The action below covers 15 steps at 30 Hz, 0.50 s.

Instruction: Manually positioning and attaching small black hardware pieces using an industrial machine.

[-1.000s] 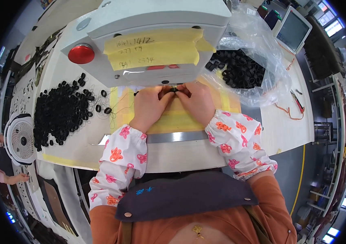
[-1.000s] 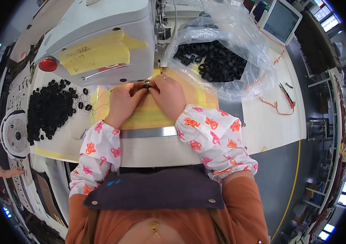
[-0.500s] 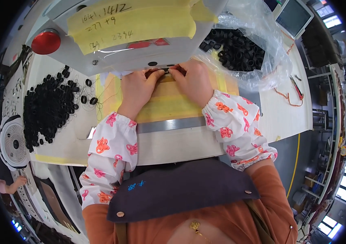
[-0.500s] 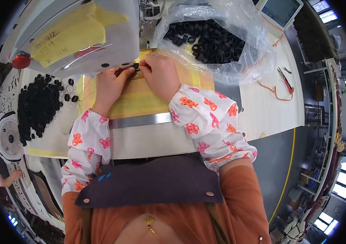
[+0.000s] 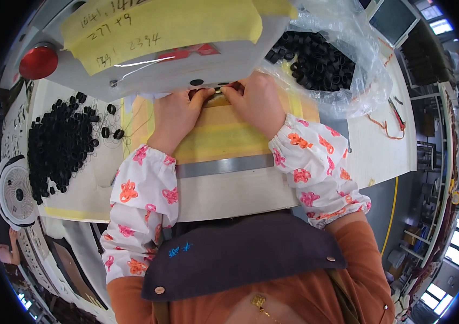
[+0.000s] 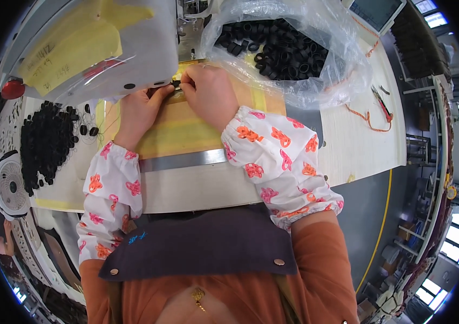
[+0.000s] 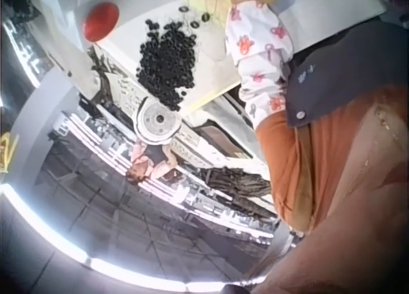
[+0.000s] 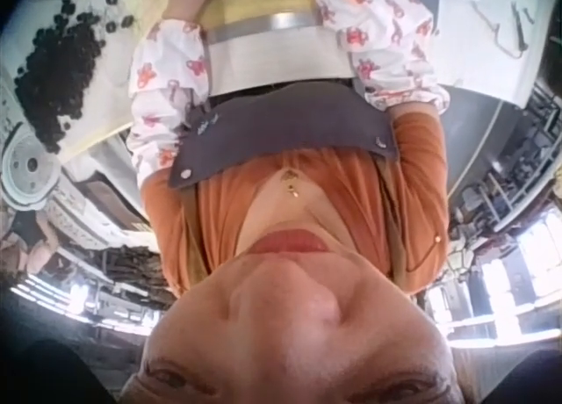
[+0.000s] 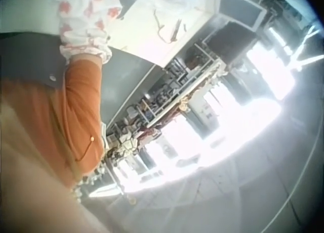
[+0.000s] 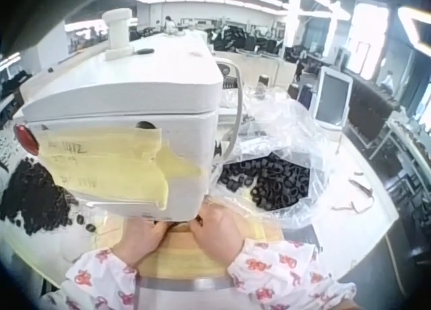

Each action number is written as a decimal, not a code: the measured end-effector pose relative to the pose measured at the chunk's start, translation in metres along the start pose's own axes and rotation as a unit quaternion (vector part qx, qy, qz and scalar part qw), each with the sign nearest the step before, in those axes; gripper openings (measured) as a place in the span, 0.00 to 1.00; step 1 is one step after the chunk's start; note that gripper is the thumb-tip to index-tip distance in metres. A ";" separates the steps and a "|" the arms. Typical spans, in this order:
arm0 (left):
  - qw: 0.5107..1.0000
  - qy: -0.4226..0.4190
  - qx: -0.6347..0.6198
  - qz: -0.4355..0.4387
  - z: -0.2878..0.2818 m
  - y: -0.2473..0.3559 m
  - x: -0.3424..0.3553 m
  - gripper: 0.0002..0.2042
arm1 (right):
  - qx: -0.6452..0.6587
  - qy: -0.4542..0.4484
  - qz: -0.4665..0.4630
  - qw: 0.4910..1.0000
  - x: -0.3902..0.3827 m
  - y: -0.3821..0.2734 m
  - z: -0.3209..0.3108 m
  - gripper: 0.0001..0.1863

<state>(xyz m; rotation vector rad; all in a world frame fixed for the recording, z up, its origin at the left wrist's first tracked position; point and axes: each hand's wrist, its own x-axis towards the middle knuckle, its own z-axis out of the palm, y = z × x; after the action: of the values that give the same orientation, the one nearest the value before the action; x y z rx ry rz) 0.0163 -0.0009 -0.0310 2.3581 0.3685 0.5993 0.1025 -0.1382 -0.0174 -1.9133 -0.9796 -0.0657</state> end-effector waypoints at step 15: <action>0.999 -0.015 0.007 0.029 0.001 -0.006 -0.003 0.10 | -0.008 -0.052 0.020 0.998 0.005 0.002 -0.003 0.05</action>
<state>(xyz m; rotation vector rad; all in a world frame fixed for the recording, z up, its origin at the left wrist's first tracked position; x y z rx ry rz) 0.0137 0.0018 -0.0363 2.3949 0.2927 0.5906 0.1082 -0.1378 -0.0152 -1.9662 -1.0113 0.0502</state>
